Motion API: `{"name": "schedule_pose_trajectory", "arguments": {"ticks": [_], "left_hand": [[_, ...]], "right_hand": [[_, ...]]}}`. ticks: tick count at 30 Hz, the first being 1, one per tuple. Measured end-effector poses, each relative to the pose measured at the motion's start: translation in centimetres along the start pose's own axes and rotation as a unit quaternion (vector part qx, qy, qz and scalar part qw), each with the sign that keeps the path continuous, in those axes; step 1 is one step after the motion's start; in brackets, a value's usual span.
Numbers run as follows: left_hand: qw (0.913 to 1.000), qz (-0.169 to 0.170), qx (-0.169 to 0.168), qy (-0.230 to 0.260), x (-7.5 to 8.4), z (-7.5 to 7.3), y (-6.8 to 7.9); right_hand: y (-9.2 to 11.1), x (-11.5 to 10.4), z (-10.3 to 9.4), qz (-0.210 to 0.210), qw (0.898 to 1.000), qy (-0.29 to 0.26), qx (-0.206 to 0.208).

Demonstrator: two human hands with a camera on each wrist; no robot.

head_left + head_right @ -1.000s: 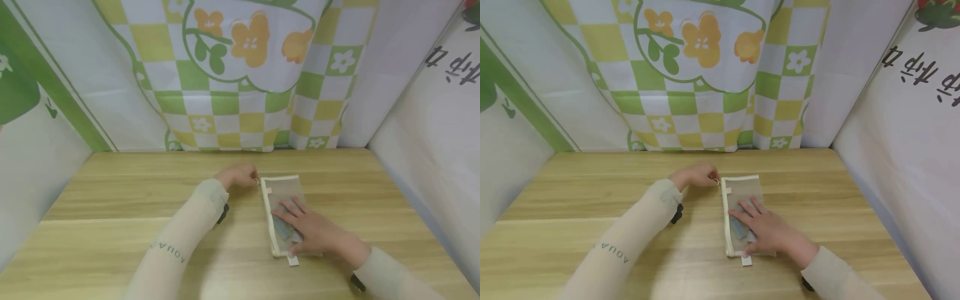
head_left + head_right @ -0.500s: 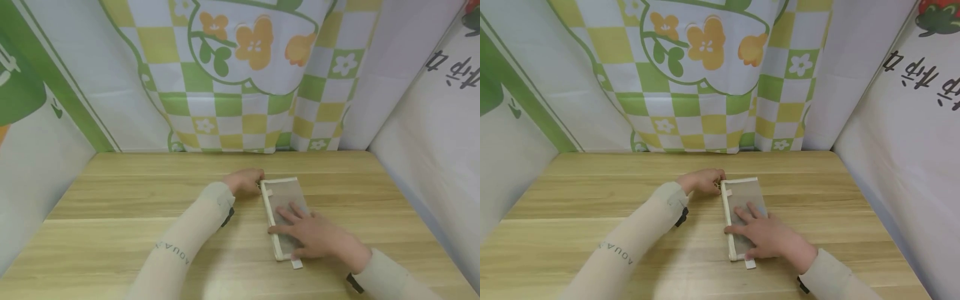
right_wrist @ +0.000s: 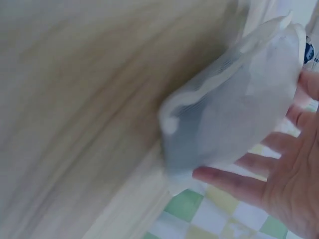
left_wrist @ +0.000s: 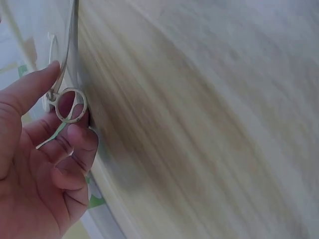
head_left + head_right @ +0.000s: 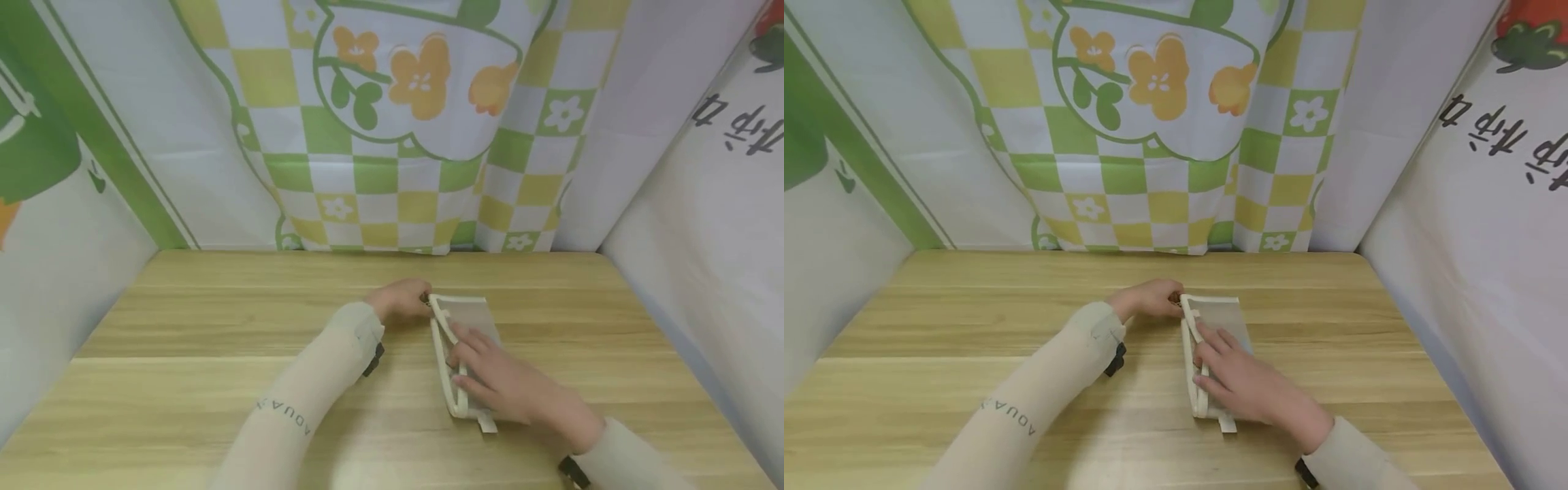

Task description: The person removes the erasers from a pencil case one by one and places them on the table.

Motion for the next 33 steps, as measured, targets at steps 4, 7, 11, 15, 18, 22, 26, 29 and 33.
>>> {"name": "schedule_pose_trajectory", "arguments": {"ticks": [4, 7, 11, 15, 18, 22, 26, 29, 33], "left_hand": [[0.9998, 0.003, 0.018, 0.006, 0.2, -0.1, -0.4], [0.9993, 0.001, 0.023, 0.029, 0.1, 0.1, -0.5], [0.998, -0.003, 0.016, 0.061, 0.0, 0.4, -0.5], [0.9977, 0.007, 0.01, 0.066, 0.5, 0.5, -0.2], [0.9962, 0.01, 0.007, 0.086, 0.7, 0.5, 0.0], [0.992, 0.011, 0.0, 0.126, 0.8, 0.7, 0.5], [0.9883, 0.006, 0.002, 0.152, 0.6, 0.7, 0.8], [0.985, 0.002, 0.008, 0.172, 0.6, 0.8, 1.0], [0.9832, -0.002, 0.028, 0.18, 0.6, 0.7, 1.4]], "right_hand": [[-0.8, 0.1, -1.2, 0.012, 0.998, 0.004, 0.069], [-1.1, 0.5, -1.7, 0.038, 0.994, -0.007, 0.099], [-1.0, 1.1, -2.5, 0.069, 0.988, -0.017, 0.136], [-0.9, 1.6, -3.3, 0.092, 0.981, -0.003, 0.173], [-1.1, 1.9, -3.7, 0.093, 0.977, 0.009, 0.189], [-1.2, 2.7, -4.4, 0.088, 0.98, 0.001, 0.178], [-1.1, 3.9, -5.2, 0.102, 0.985, -0.03, 0.137], [-1.1, 4.3, -5.8, 0.104, 0.988, -0.027, 0.112], [-1.2, 4.5, -5.9, 0.123, 0.989, -0.018, 0.077]]}}
Point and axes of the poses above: each hand's wrist, its own y-axis away from the middle knuckle, its own z-axis out of the palm, x = y × z, the point moved 9 cm from there along -y, towards the middle knuckle, and after that the axes turned 3 degrees about y, right-handed, at the moved point
